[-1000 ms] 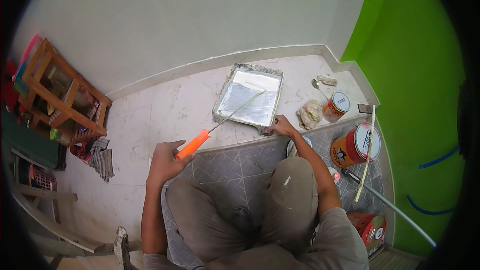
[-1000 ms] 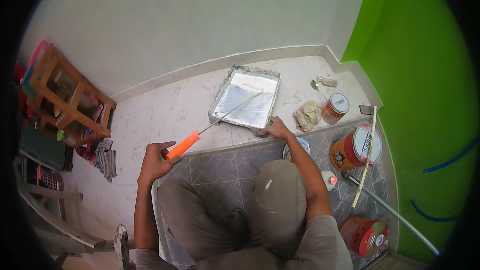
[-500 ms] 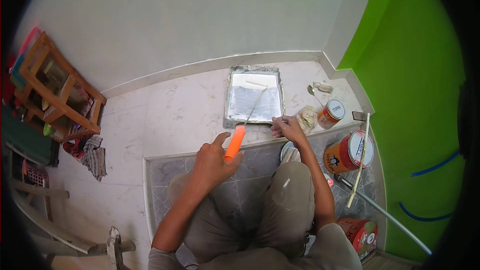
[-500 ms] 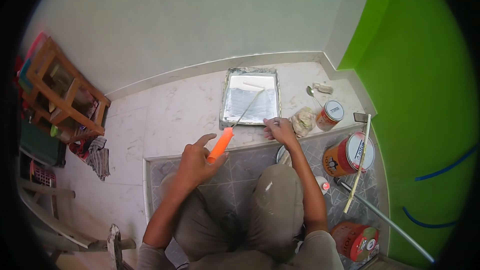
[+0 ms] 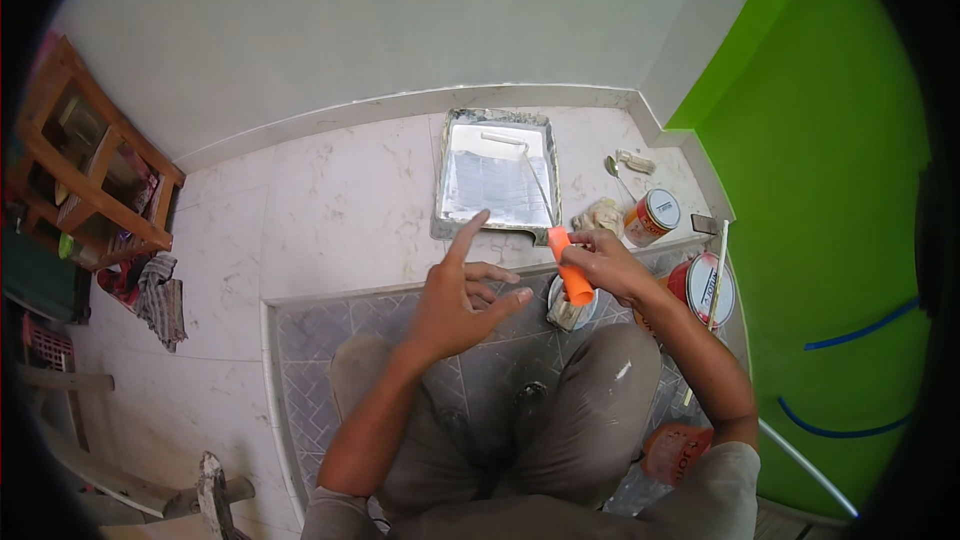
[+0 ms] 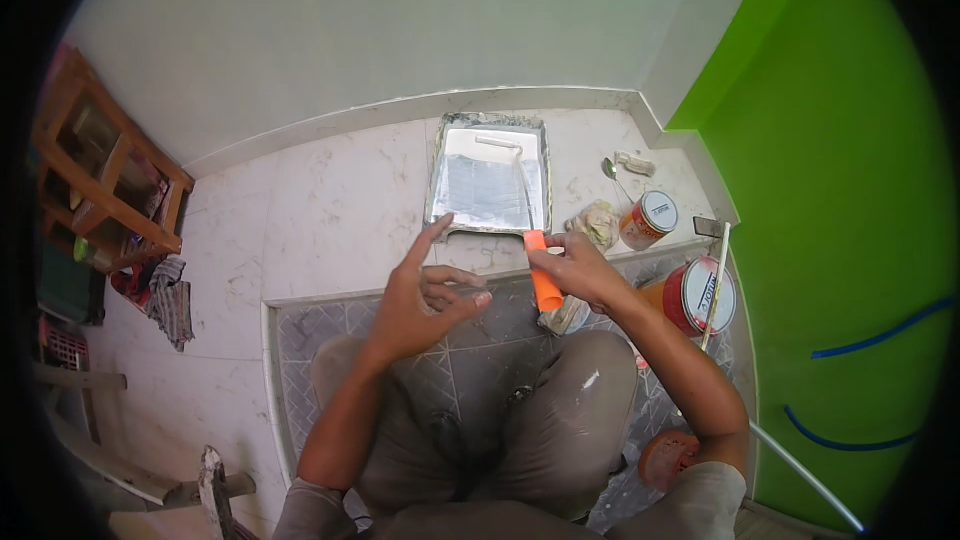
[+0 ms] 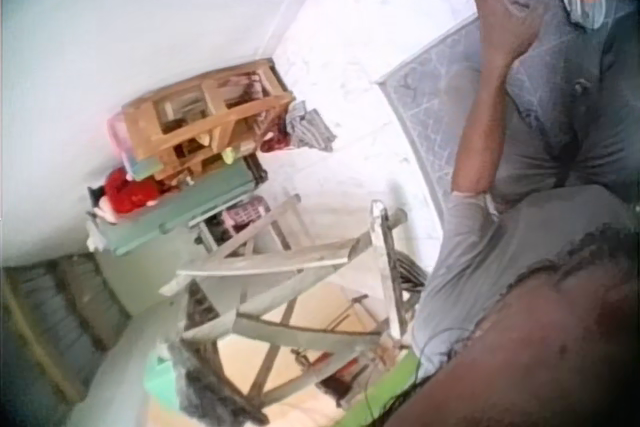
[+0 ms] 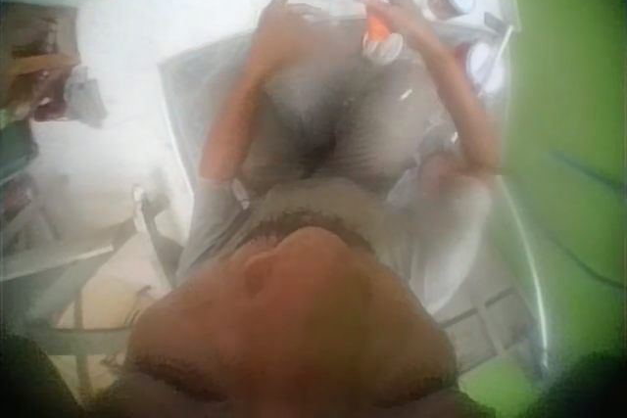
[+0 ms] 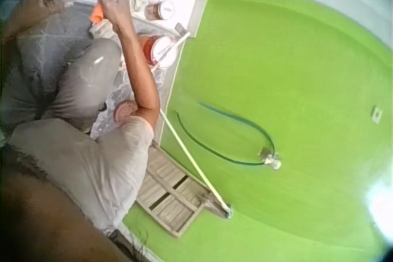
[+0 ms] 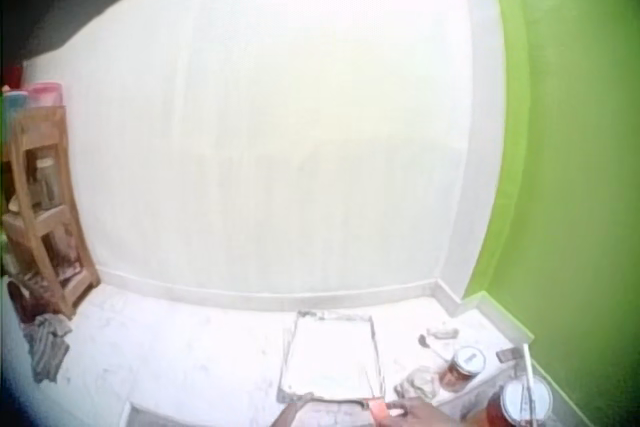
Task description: The person opens a plastic bottle, shakes it, and pours white liquid into a paint tray. They wipe their hands and the bottle with a rag, then handle a paint roller.
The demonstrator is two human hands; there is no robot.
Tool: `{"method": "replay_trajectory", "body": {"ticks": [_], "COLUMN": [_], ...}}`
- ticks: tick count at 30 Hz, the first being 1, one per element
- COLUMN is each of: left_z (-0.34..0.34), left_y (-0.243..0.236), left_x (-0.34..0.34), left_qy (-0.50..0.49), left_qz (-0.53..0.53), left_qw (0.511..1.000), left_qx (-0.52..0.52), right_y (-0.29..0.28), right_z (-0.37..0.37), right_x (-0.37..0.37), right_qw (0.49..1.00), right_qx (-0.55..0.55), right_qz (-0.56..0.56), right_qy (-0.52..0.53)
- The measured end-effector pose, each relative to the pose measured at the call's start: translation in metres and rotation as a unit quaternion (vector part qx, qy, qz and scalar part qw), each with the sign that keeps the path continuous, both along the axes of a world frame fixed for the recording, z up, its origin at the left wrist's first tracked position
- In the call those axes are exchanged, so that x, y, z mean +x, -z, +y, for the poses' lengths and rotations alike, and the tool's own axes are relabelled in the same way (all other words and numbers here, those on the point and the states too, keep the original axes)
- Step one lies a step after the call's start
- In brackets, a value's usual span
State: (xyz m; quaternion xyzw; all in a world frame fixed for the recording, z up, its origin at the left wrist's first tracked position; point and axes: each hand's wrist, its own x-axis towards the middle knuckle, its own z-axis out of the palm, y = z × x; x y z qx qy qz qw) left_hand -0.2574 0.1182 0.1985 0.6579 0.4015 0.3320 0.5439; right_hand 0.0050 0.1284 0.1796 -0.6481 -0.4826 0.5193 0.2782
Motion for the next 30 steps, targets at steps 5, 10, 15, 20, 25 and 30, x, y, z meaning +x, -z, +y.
{"method": "replay_trajectory", "body": {"ticks": [5, 10, 15, 20, 25, 30], "left_z": [0.023, 0.041, 0.055, 0.021, -0.063, -0.151], "left_y": [0.006, 0.006, 0.009, 0.002, -0.085, -0.181], "left_x": [-0.020, -0.009, 0.018, 0.022, 0.011, -0.064], "left_qy": [-0.125, -0.167, -0.153, -0.227, -0.346, -0.375], "left_qz": [-0.033, 0.059, 0.105, 0.053, 0.013, 0.099], "left_qw": [0.991, 0.983, 0.983, 0.970, 0.917, 0.885], "left_qx": [0.017, 0.057, -0.004, -0.073, -0.200, -0.257], "right_y": [-0.016, -0.029, -0.066, -0.106, -0.126, -0.105], "right_z": [0.001, 0.003, -0.009, -0.030, -0.047, 0.002], "right_x": [0.015, 0.025, 0.008, -0.027, -0.059, -0.038], "right_qw": [0.999, 0.953, 0.936, 0.942, 0.929, 0.954], "right_qx": [-0.009, 0.045, 0.074, -0.034, -0.096, -0.061], "right_qz": [-0.045, -0.262, -0.296, -0.285, -0.343, -0.288], "right_qy": [-0.017, -0.147, -0.175, -0.174, -0.095, -0.063]}}
